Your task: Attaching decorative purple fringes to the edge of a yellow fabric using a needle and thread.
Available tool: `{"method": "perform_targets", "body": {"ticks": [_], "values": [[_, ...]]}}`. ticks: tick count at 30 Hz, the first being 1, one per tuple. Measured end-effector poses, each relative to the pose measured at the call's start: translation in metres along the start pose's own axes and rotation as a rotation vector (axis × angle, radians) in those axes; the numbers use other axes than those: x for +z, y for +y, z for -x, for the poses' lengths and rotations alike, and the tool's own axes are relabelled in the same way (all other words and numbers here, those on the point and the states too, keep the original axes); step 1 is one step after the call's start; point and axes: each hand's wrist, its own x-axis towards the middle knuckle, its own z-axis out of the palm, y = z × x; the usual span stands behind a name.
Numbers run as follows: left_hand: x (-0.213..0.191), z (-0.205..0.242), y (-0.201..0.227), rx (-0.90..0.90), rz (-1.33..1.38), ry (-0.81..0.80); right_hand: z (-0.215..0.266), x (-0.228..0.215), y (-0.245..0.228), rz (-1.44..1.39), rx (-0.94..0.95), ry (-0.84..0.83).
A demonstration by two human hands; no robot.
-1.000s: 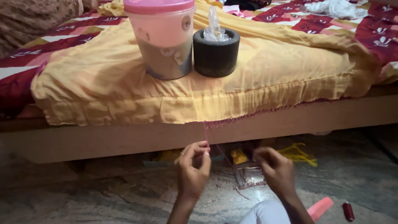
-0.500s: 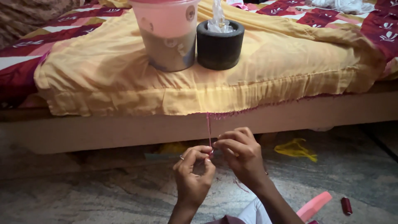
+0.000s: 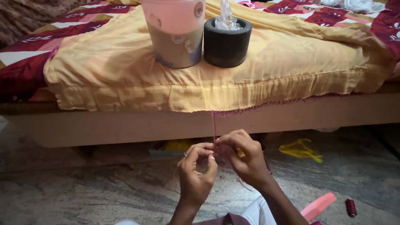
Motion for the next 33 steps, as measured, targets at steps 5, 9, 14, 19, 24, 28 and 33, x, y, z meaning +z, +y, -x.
{"method": "perform_targets", "body": {"ticks": [5,9,14,19,24,28,33], "values": [[-0.002,0.000,0.001,0.006,-0.088,-0.040,0.009,-0.003,-0.003,-0.074,-0.028,-0.083],[0.001,0.005,-0.007,-0.125,0.072,-0.074,0.037,-0.015,0.003,-0.083,-0.105,-0.025],[-0.001,0.002,-0.014,-0.083,0.035,-0.029,0.126,-0.046,0.104,0.244,0.390,-0.435],[0.004,-0.001,-0.020,-0.176,0.034,-0.060,0.329,-0.103,0.237,0.643,0.642,-0.795],[0.015,0.002,-0.025,-0.215,0.066,-0.126,0.320,-0.100,0.184,0.289,0.796,-0.089],[0.018,0.003,-0.022,-0.148,0.097,-0.120,0.189,-0.046,0.156,0.289,0.574,-0.431],[0.015,0.004,-0.020,-0.183,0.139,-0.110,0.084,0.019,0.077,-0.614,0.743,-0.165]]}}
